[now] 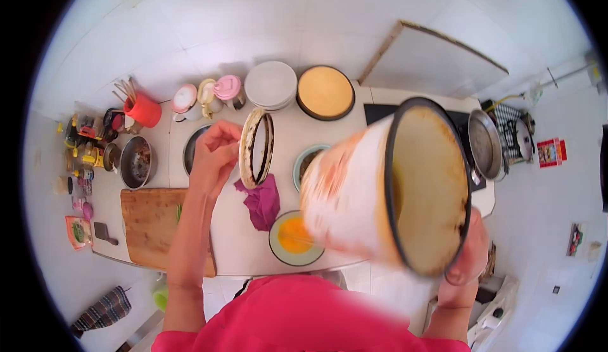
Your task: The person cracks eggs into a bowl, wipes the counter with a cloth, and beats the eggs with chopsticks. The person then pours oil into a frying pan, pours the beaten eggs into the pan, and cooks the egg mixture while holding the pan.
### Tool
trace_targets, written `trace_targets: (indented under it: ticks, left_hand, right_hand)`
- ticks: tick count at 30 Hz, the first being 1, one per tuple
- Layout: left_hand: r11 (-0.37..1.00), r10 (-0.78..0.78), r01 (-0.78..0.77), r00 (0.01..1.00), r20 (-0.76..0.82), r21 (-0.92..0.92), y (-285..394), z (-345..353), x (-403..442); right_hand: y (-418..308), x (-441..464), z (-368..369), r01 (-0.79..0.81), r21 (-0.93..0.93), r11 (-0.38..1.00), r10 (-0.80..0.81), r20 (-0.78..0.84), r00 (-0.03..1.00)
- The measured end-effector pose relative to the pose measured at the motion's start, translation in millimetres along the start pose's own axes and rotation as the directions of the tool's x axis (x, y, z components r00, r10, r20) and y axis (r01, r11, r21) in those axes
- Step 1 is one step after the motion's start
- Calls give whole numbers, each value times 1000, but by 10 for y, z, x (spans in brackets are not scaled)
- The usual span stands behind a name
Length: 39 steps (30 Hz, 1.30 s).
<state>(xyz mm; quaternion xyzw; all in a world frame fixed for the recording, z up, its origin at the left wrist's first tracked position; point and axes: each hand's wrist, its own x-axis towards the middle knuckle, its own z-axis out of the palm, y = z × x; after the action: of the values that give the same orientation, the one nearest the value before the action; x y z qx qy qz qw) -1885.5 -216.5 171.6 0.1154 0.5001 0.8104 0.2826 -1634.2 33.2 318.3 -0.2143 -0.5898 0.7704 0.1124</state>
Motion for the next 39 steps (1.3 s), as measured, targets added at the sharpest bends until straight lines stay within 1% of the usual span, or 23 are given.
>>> trace_targets:
  ticks: [2,3,5,6,8,10,13,14,15,16,18,21,22,23,25,26,27,29,31,33,36,39]
  left_hand:
    - [1000,14,-14,1000,-13,6,92,-224,-124]
    - [1000,20,-20,1000,-18,7,136,-330,-175]
    - [998,52,-53,998,-32,-25,229,-487,-287]
    - [997,68,-70,997,-40,-43,294,-533,-357]
    - [993,79,-84,995,-63,-85,415,-667,-469]
    - [988,114,-123,990,-87,-99,463,-853,-596]
    - [979,163,-176,979,-123,-103,549,-1140,-731]
    - [978,169,-184,976,-140,-96,591,-1233,-777]
    - [978,178,-193,971,-160,-85,642,-1338,-828]
    - [968,230,-243,960,-162,-62,658,-1434,-909]
    - [956,285,-294,938,-197,-19,779,-1625,-1027]
    - [959,282,-279,912,-297,55,1018,-1985,-1193]
    - [939,345,-325,892,-291,116,1081,-2114,-1211]
    - [932,359,-320,884,-300,173,1152,-2254,-1222]
    - [910,387,-308,872,-300,278,1296,-2490,-1215]
    - [901,407,-322,860,-307,291,1375,-2527,-1172]
    - [901,392,-288,862,-322,326,1420,-2622,-1115]
    - [896,360,-217,865,-349,388,1507,-2825,-972]
    - [881,324,-142,877,-356,451,1546,-3026,-772]
    - [859,294,-81,887,-357,506,1530,-3210,-537]
    - [817,255,-19,908,-331,577,1379,-3564,-137]
    - [573,374,-28,898,-232,819,1218,-3797,231]
  right_hand:
    - [-181,-67,335,-92,-88,992,89,-36,995]
    - [-238,-60,391,-124,-37,992,127,93,988]
    - [-256,4,542,-116,16,993,106,303,947]
    - [-228,54,640,-71,29,997,55,384,921]
    - [-158,145,848,25,59,998,-50,479,876]
    - [-31,188,1064,138,89,986,-165,518,839]
    - [49,343,1266,154,64,986,-160,623,766]
    - [95,422,1266,120,50,992,-122,675,728]
    - [148,455,1314,126,19,992,-102,707,700]
    - [201,490,1361,135,-12,991,-83,738,670]
    - [277,618,1539,177,-130,976,-17,757,653]
    - [549,914,1803,229,-380,896,165,765,622]
    - [688,1006,1966,197,-417,887,211,747,630]
    - [860,1098,2223,166,-454,875,256,726,638]
    - [1518,1326,2543,67,-367,928,238,721,651]
    - [1854,1454,2672,28,-374,927,266,706,656]
    - [2176,1588,2809,-8,-379,925,289,693,661]
    - [2742,1808,3158,38,-317,948,198,680,706]
    - [3207,1992,3493,-24,-302,953,210,602,770]
    - [3711,2247,3786,123,-293,948,75,583,809]
    - [4169,2585,4199,332,-390,859,-95,515,852]
    - [4433,2797,4483,391,-414,822,-220,403,889]
